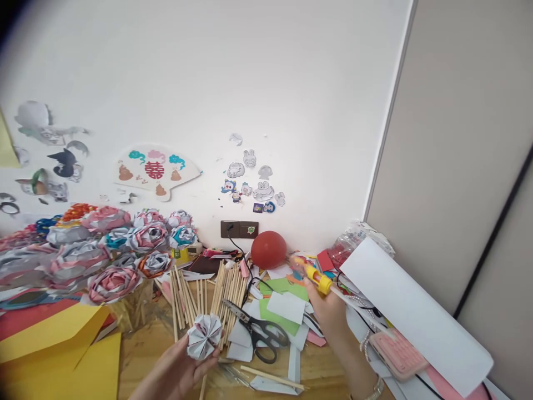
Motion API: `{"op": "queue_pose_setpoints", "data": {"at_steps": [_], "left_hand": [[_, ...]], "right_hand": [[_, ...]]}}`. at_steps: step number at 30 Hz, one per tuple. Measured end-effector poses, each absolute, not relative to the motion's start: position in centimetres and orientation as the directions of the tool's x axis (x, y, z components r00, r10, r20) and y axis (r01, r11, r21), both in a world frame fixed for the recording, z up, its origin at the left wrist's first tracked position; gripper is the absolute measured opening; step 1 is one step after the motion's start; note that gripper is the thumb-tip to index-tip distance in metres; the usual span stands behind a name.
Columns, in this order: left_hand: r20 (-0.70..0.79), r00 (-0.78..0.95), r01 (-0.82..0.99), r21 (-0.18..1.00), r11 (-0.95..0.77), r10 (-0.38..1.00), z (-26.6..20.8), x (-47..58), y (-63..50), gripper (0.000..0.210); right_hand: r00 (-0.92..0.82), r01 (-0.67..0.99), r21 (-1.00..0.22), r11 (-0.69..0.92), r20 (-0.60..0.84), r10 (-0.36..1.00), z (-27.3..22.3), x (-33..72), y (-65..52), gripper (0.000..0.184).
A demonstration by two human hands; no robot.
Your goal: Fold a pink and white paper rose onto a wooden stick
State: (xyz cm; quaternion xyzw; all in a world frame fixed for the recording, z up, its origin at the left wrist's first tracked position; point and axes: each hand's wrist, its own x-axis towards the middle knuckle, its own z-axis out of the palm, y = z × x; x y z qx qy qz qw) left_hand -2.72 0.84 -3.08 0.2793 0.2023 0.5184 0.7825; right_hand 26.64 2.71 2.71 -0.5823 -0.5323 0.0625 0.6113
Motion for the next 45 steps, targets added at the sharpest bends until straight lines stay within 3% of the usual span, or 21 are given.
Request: {"op": "queue_pose_setpoints", "data": {"at_steps": [5, 10, 16, 22, 28, 35, 40, 45], "left_hand": [[0.023, 0.421, -0.706, 0.636, 0.312, 0.907, -1.8, -2.6, -0.5, 0.026], [0.064, 0.461, -0.698, 0.643, 0.317, 0.885, -1.3, -2.3, -1.1, 0.028], [0.100, 0.492, -0.697, 0.640, 0.323, 0.865, -1.3, -2.1, -1.4, 0.029], [0.070, 0.490, -0.645, 0.700, 0.307, 0.869, -0.5, -2.0, -1.9, 0.035], [0.043, 0.412, -0.636, 0.729, 0.253, 0.910, -1.2, -2.1, -1.7, 0.042], [0.033, 0.355, -0.660, 0.717, 0.225, 0.934, -2.6, -1.7, -1.1, 0.053], [0.045, 0.334, -0.660, 0.724, 0.200, 0.941, -2.7, -1.8, -0.9, 0.054], [0.025, 0.290, -0.631, 0.757, 0.171, 0.957, -2.3, -1.9, -1.0, 0.061]], "right_hand": [[0.135, 0.399, -0.835, 0.380, 0.463, 0.876, 1.7, 23.1, -0.9, 0.037], [-0.052, 0.358, -0.697, 0.621, 0.649, 0.759, 0.6, 21.4, -2.7, 0.032], [-0.288, 0.382, -0.529, 0.757, 0.710, 0.642, -0.5, 20.8, -2.3, 0.034], [-0.268, 0.402, -0.322, 0.857, 0.853, 0.447, -1.7, 20.2, -1.7, 0.039], [-0.312, 0.474, -0.317, 0.821, 0.812, 0.494, -1.4, 20.3, -2.2, 0.041], [-0.303, 0.523, -0.203, 0.828, 0.863, 0.403, -0.8, 19.8, -2.1, 0.047], [-0.339, 0.545, -0.230, 0.806, 0.819, 0.462, -0.2, 20.0, -2.5, 0.053], [-0.344, 0.535, -0.277, 0.798, 0.791, 0.506, -1.0, 20.5, -2.4, 0.045]]}}
